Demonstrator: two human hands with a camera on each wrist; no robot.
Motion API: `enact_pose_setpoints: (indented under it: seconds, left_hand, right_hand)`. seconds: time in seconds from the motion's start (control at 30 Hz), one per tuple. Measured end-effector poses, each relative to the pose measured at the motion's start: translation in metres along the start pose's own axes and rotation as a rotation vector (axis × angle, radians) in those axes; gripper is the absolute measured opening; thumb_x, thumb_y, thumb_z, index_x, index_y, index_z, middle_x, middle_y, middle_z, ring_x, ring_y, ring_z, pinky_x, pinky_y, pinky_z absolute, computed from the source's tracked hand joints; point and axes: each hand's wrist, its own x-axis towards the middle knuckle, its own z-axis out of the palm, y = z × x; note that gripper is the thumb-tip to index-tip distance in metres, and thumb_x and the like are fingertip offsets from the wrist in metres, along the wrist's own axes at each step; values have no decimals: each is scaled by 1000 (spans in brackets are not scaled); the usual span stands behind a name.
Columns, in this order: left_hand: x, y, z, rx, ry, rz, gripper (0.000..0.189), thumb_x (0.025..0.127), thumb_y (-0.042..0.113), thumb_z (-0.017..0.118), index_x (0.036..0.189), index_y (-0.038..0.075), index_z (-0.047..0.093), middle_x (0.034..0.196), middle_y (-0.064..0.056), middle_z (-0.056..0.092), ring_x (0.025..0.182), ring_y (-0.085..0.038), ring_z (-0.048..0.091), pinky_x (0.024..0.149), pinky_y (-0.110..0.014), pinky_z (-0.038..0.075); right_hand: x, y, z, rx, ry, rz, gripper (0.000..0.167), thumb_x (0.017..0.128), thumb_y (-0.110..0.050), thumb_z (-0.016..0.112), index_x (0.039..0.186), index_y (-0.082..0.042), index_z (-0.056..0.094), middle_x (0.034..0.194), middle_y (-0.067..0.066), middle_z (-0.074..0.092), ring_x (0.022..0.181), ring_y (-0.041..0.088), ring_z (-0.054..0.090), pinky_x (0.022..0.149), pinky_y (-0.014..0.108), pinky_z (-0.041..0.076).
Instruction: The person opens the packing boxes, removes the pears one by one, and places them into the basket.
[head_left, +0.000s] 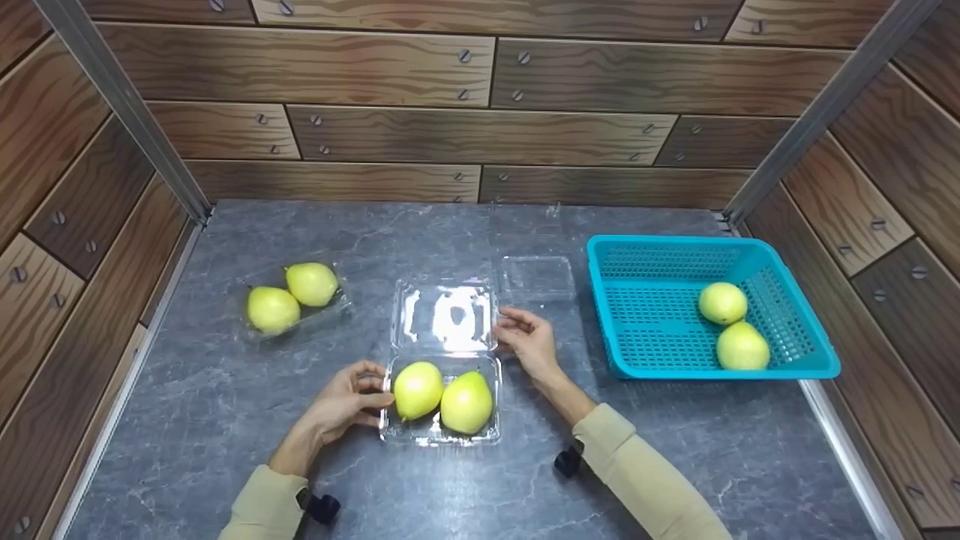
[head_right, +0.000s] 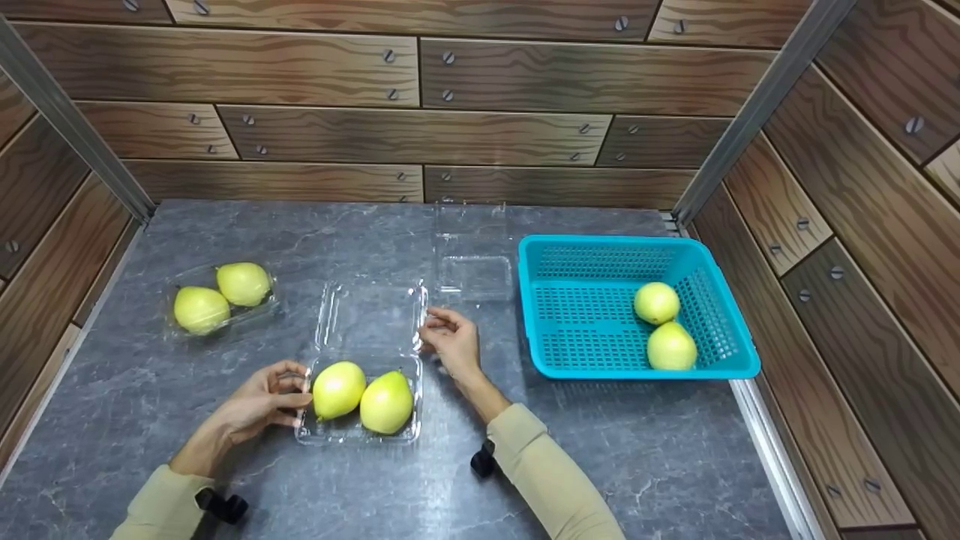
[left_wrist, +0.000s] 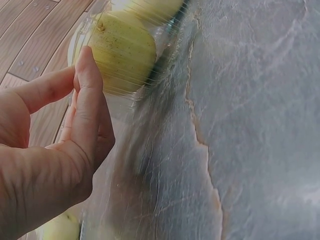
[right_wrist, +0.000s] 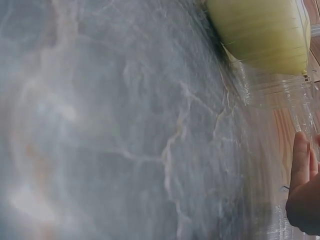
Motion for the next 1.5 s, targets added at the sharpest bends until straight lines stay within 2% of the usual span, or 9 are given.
enact_pose_setpoints:
  seconds: [0.23,0.5,0.83,1.03,1.3,1.5]
  left_hand:
    - [2,2,0,-2,17,-3,41,89,-6,74,122,-1,50,98,-2,64,80,-16,68,62,-30,67]
    - [5,4,0,3,29,6,40,89,-5,75,120,0,51,97,-2,65,79,-15,67,59,-29,66]
    - [10,5,1,-10,33,13,43,90,-5,74,125,-4,49,97,-1,65,82,-17,68,63,-30,66]
    - [11,5,1,-23,43,7,41,89,-5,74,123,-1,51,97,-2,65,81,-18,68,63,-31,67]
    - [9,6,2,-22,43,3,43,90,-5,74,125,-2,50,98,-2,66,81,-17,68,63,-29,66]
    - [7,6,1,-34,45,2,42,90,-6,74,124,-1,51,97,-1,65,80,-17,68,62,-29,66]
  right_hand:
    - [7,4,1,26,-14,32,44,88,10,73,130,15,63,87,-4,76,74,7,73,66,25,68]
    - [12,6,1,51,2,93,42,90,11,71,130,16,64,86,-5,75,76,6,73,66,23,67]
    - [17,9,1,47,-27,98,38,92,8,70,129,17,63,84,-4,73,73,7,72,66,23,67]
    - [20,7,-2,42,-57,108,39,93,8,70,129,17,63,85,-2,77,72,10,74,68,26,68]
    - [16,-8,-10,-83,-67,94,38,94,-4,75,129,10,66,92,2,79,75,14,74,63,28,68]
    - [10,-24,-15,-233,-76,-15,40,93,-5,76,127,11,67,101,13,78,80,17,75,70,34,70]
